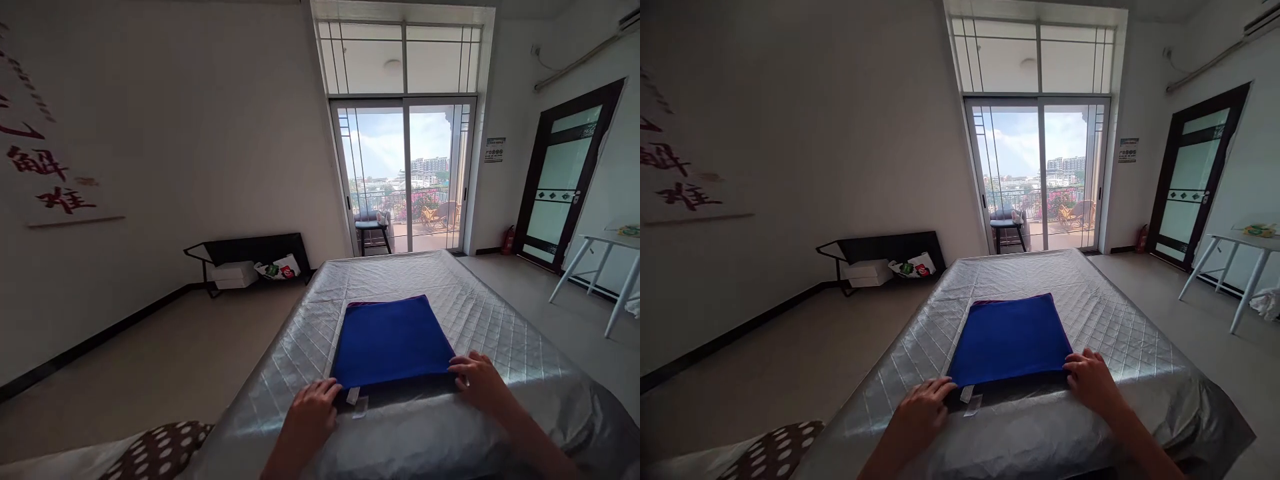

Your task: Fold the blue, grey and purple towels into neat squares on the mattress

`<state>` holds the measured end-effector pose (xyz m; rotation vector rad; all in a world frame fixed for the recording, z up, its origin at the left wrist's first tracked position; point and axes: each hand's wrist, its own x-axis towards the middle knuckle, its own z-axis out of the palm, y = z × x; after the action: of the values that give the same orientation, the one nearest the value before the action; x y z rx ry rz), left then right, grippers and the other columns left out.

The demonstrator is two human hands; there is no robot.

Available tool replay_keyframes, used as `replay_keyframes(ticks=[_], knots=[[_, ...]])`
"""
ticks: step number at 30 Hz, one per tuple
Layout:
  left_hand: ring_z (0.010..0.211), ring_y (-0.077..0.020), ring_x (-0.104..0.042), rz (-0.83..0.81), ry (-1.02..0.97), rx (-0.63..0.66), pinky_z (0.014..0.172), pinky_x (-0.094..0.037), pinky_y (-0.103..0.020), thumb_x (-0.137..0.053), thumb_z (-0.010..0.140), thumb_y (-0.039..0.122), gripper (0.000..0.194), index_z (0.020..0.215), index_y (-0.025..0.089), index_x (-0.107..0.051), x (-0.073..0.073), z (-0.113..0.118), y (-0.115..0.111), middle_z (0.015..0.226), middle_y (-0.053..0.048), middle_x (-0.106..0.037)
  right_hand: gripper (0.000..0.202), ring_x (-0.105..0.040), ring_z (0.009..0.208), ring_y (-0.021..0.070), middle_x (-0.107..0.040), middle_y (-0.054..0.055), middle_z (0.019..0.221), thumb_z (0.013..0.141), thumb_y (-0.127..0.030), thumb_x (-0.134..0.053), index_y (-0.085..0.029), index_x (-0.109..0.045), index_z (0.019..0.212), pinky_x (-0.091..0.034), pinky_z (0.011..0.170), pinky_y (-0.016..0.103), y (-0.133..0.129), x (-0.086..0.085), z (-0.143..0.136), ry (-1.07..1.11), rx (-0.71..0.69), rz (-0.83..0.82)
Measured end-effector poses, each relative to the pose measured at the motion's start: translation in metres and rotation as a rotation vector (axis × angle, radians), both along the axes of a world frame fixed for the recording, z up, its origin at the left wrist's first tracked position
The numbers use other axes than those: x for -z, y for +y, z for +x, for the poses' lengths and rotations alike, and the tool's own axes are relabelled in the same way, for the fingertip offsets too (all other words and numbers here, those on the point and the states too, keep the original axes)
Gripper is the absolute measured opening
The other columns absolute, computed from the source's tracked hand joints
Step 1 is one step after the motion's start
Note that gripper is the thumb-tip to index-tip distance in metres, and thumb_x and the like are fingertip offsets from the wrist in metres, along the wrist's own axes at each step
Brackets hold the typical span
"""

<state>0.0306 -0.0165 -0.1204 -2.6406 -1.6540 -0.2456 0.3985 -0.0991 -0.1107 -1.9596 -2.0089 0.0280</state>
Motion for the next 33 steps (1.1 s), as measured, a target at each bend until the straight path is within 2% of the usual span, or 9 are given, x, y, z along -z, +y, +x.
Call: replay_keyframes(ticks=[3,6,9,11,17,22,25,29,33], knots=[[0.123,-0.0291,-0.059,0.052,-0.176,0.038,0.107,-0.045,-0.045,-0.045,0.089,0.015,0.038,0.117,0.025,-0.069,-0.017,0.035,0.006,0.132,-0.006,-0.066,0.039,-0.061,0.118,0.0262,-0.068,0.005,0.13,0.091,-0.025,-0.043,-0.027,-0.077,0.11,-0.045,0.104,0.044,0.018,-0.011,-0.013,0.01,0.069,0.131],[0.13,-0.0312,-0.053,0.063,-0.395,0.185,0.114,-0.037,-0.05,-0.044,0.095,0.026,0.035,0.12,0.021,-0.068,-0.024,0.1,0.017,0.135,-0.011,-0.063,0.048,-0.048,0.135,0.0263,-0.053,0.008,0.148,0.099,-0.031,-0.034,-0.02,-0.061,0.136,-0.035,0.113,0.045,0.045,-0.005,-0.03,0.008,0.058,0.122],[0.14,-0.03,-0.043,0.035,-0.442,0.261,0.12,-0.027,-0.051,-0.05,0.096,0.034,0.036,0.128,0.025,-0.064,-0.012,0.153,0.029,0.146,-0.009,-0.054,0.055,-0.034,0.145,0.0283,-0.042,0.01,0.155,0.1,-0.04,-0.033,-0.017,-0.048,0.148,-0.027,0.118,0.049,0.062,0.015,-0.04,-0.024,0.056,-0.034],[0.145,-0.0305,-0.035,-0.025,-0.406,0.242,0.122,-0.02,-0.053,-0.052,0.095,0.041,0.042,0.134,0.028,-0.06,0.002,0.164,0.036,0.152,-0.008,-0.048,0.057,-0.03,0.147,0.0274,-0.038,0.009,0.157,0.101,-0.045,-0.032,-0.02,-0.042,0.151,-0.027,0.118,0.049,0.065,0.03,-0.038,-0.034,0.058,-0.089],[0.149,-0.0284,-0.026,-0.034,-0.252,0.025,0.122,-0.018,-0.053,-0.044,0.097,0.052,0.056,0.149,0.029,-0.044,0.042,0.1,0.041,0.159,-0.006,-0.035,0.06,-0.024,0.149,0.0249,-0.032,0.009,0.16,0.101,-0.045,-0.03,-0.018,-0.035,0.154,-0.027,0.119,0.048,0.062,0.042,-0.03,0.024,0.047,-0.098],[0.148,-0.0286,-0.028,0.004,-0.165,-0.12,0.119,-0.028,-0.049,-0.036,0.1,0.047,0.061,0.153,0.017,-0.035,0.057,0.037,0.025,0.16,-0.015,-0.031,0.056,-0.028,0.148,0.0274,-0.037,0.009,0.158,0.1,-0.042,-0.037,-0.019,-0.044,0.15,-0.03,0.118,0.05,0.057,0.034,-0.033,0.039,0.071,-0.085],[0.145,-0.0258,-0.035,-0.081,-0.234,-0.182,0.117,-0.032,-0.043,-0.03,0.101,0.044,0.059,0.15,0.011,-0.037,0.054,0.018,0.014,0.156,-0.018,-0.039,0.046,-0.034,0.145,0.0297,-0.044,0.009,0.155,0.097,-0.037,-0.045,-0.023,-0.058,0.139,-0.029,0.118,0.051,0.044,0.023,-0.026,0.013,-0.012,-0.013],[0.135,-0.0261,-0.049,-0.098,-0.396,-0.273,0.111,-0.039,-0.041,-0.032,0.099,0.045,0.053,0.14,0.017,-0.05,0.037,0.009,0.007,0.144,-0.014,-0.055,0.039,-0.053,0.13,0.0275,-0.059,0.007,0.14,0.086,-0.029,-0.062,-0.027,-0.068,0.124,-0.038,0.113,0.045,0.023,0.005,-0.015,0.005,-0.185,-0.034],[0.12,-0.0291,-0.058,0.036,-0.605,-0.158,0.108,-0.042,-0.046,-0.044,0.091,0.039,0.038,0.114,0.02,-0.066,0.015,0.026,-0.005,0.124,-0.011,-0.064,0.042,-0.061,0.116,0.0258,-0.067,0.006,0.124,0.08,-0.018,-0.064,-0.027,-0.069,0.12,-0.047,0.103,0.04,0.019,-0.002,-0.012,-0.001,-0.192,-0.092]])
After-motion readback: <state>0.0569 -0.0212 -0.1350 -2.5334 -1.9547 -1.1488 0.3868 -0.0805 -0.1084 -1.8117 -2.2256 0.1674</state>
